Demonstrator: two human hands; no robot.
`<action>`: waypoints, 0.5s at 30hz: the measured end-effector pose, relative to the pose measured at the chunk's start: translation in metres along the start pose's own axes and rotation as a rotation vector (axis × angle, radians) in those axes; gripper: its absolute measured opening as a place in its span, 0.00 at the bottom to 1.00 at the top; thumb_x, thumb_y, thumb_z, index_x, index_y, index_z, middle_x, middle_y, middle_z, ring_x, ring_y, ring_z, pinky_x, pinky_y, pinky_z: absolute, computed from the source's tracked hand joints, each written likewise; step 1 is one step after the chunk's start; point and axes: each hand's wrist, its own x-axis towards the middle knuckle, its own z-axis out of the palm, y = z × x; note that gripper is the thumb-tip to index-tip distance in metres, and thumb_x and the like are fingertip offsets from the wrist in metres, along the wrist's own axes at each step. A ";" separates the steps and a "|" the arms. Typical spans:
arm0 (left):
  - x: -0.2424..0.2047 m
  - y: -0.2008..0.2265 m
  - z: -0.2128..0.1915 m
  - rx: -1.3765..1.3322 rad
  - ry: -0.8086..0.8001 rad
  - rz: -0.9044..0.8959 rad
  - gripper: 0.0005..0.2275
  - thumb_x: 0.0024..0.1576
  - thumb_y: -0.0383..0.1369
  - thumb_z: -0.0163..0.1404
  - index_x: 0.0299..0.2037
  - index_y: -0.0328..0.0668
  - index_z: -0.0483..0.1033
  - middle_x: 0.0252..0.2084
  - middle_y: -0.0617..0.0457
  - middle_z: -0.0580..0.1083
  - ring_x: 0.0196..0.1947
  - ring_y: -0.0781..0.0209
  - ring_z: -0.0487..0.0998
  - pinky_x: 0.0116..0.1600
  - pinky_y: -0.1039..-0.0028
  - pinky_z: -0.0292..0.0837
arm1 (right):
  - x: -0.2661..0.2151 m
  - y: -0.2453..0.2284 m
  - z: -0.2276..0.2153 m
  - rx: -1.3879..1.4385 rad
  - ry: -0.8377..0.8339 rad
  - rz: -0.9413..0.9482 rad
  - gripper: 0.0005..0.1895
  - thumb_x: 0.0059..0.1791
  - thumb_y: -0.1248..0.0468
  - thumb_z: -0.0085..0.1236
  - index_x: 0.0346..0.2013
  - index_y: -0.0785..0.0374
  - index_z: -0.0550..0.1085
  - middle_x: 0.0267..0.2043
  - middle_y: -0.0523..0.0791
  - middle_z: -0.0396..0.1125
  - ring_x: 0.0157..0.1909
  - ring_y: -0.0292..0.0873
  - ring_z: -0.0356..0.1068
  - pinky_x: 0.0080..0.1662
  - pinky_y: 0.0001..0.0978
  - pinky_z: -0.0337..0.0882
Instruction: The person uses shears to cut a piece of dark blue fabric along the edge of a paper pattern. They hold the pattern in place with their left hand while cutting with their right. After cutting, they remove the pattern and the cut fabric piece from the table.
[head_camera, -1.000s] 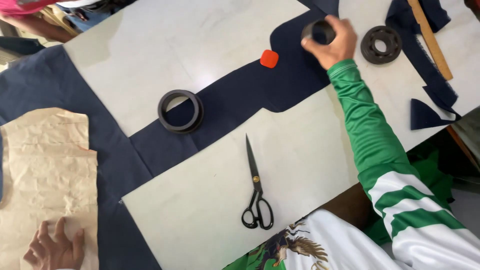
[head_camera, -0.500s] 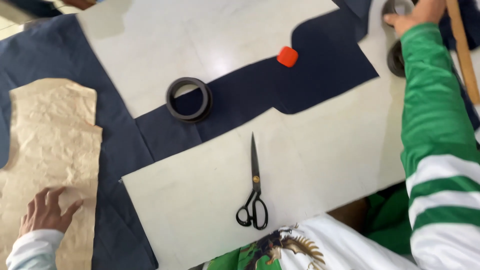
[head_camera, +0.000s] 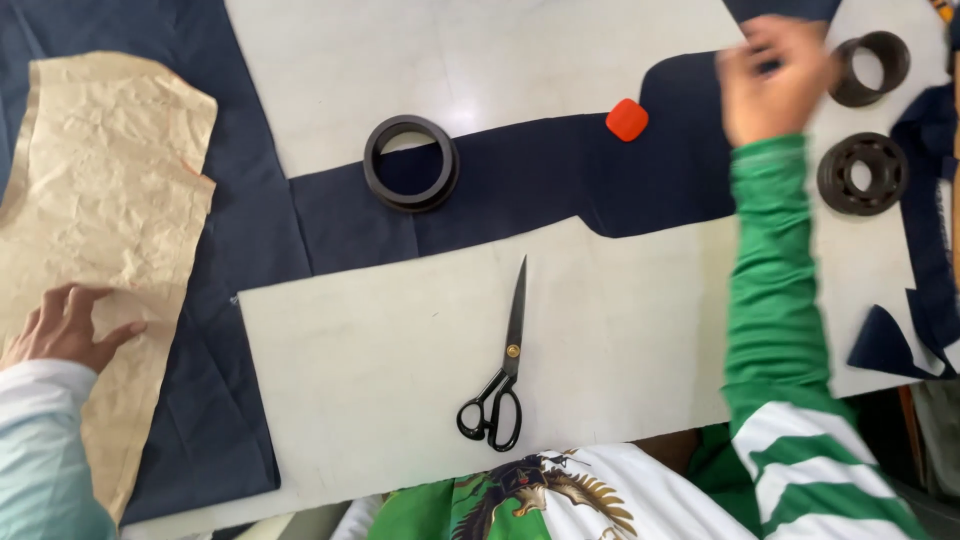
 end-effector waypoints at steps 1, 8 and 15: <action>-0.001 0.004 -0.004 -0.018 -0.035 -0.015 0.36 0.47 0.60 0.54 0.66 0.58 0.67 0.69 0.45 0.65 0.63 0.29 0.71 0.57 0.44 0.72 | 0.005 -0.052 0.009 0.127 -0.139 0.077 0.15 0.43 0.73 0.72 0.45 0.68 0.83 0.37 0.48 0.75 0.32 0.42 0.72 0.35 0.33 0.71; 0.012 0.022 -0.034 -0.072 -0.235 -0.074 0.32 0.52 0.55 0.53 0.64 0.48 0.62 0.68 0.40 0.61 0.58 0.25 0.74 0.61 0.38 0.65 | -0.023 -0.274 0.113 0.046 -0.899 -0.084 0.75 0.27 0.16 0.69 0.72 0.61 0.59 0.56 0.51 0.58 0.50 0.53 0.62 0.45 0.50 0.70; 0.005 0.035 -0.041 -0.094 -0.324 -0.199 0.32 0.52 0.56 0.51 0.65 0.57 0.56 0.70 0.45 0.57 0.61 0.31 0.73 0.58 0.39 0.71 | -0.034 -0.293 0.140 0.066 -0.828 0.071 0.69 0.26 0.28 0.78 0.66 0.67 0.60 0.66 0.55 0.54 0.50 0.55 0.69 0.40 0.49 0.75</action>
